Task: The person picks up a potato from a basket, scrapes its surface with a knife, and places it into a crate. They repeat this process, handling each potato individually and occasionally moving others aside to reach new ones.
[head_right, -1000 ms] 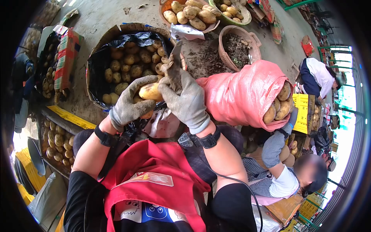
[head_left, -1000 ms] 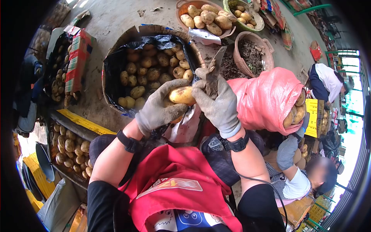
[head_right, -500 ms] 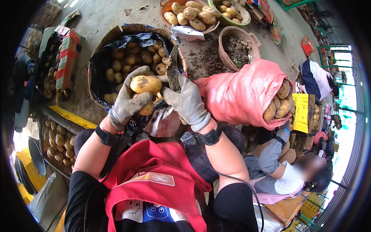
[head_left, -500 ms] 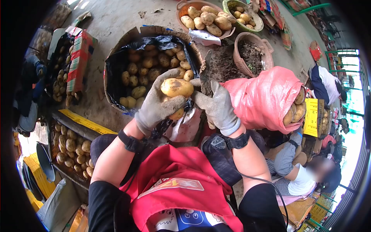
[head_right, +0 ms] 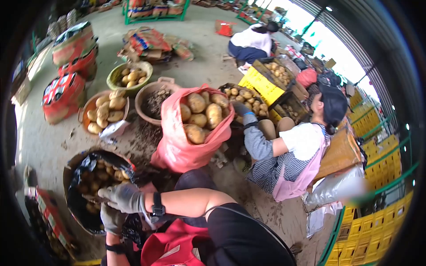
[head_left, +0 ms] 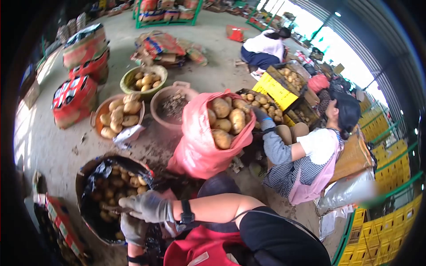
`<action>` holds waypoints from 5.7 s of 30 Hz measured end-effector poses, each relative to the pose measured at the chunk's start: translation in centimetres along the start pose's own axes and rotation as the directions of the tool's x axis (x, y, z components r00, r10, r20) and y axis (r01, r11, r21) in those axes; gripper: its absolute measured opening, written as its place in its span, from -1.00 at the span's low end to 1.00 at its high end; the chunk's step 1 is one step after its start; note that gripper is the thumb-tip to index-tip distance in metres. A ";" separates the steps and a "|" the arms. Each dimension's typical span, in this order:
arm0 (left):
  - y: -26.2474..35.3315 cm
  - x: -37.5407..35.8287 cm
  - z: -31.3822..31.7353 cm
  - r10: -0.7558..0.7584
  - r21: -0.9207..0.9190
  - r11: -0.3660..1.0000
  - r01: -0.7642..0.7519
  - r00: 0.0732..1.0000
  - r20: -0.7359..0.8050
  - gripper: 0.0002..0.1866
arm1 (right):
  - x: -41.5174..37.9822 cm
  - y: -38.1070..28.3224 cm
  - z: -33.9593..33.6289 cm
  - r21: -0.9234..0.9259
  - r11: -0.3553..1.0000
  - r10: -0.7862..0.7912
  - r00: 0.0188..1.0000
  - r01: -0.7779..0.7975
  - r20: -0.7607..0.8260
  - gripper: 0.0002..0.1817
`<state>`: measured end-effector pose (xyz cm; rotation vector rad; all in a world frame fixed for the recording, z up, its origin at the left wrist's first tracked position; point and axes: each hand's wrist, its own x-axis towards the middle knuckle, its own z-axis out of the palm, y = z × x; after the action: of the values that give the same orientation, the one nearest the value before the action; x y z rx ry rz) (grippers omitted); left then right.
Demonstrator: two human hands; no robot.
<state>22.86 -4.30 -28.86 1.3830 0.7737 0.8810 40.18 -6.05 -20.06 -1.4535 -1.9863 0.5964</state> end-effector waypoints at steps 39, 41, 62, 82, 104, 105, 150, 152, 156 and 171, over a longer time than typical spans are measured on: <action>6.3 -1.9 3.2 -0.155 -0.156 0.968 0.194 0.961 0.230 -0.19 | 0.6 3.9 -1.2 -0.405 0.888 0.211 0.976 -0.217 -0.062 -0.71; 6.7 -1.4 2.6 -0.123 -0.225 0.961 0.163 0.976 0.181 -0.22 | 0.5 5.1 -0.4 -0.356 0.916 0.138 0.979 -0.184 -0.152 -0.76; 3.9 0.6 -1.3 -0.373 -0.633 0.765 0.120 0.883 -0.284 -0.45 | -0.1 3.3 -0.5 0.424 0.869 0.256 0.965 -0.256 0.058 -0.61; 1.3 0.3 -2.5 -0.414 -0.730 0.667 0.148 0.889 -0.198 -0.44 | -0.8 3.2 0.1 0.530 0.700 0.395 0.878 -0.478 0.271 -0.70; 7.2 -1.1 -2.0 0.182 0.925 -0.312 -0.218 0.941 0.284 -0.57 | 0.5 -0.3 -2.2 0.737 0.450 0.322 0.861 -0.504 0.393 -0.52; 7.2 -1.0 -2.1 0.205 0.915 -0.341 -0.216 0.933 0.296 -0.57 | 0.5 -0.2 -1.8 0.770 0.453 0.288 0.891 -0.450 0.352 -0.56; 16.4 -12.5 -11.2 0.118 -0.422 0.855 -0.300 0.906 -0.407 -0.37 | -2.6 0.0 -1.4 0.694 0.542 0.514 0.841 -0.473 0.172 -0.55; 15.0 -18.4 -14.7 -0.028 -0.514 0.775 -0.368 0.793 -0.609 -0.46 | -2.7 0.4 -1.2 0.682 0.540 0.531 0.828 -0.493 0.178 -0.54; 5.8 -34.4 -19.1 -0.316 -0.506 0.802 -0.318 0.494 -0.810 -0.46 | -2.6 1.5 -0.6 0.680 0.496 0.538 0.806 -0.540 0.247 -0.56; -4.3 -48.5 -31.0 -0.104 0.020 0.455 0.890 0.076 -0.992 -0.20 | -4.4 6.1 9.6 0.320 0.839 0.354 0.887 -0.441 0.296 -0.38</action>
<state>-27.24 -31.72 -36.97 0.7473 2.6717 0.6516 38.67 -8.52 -31.88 -1.6098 -1.5950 1.3075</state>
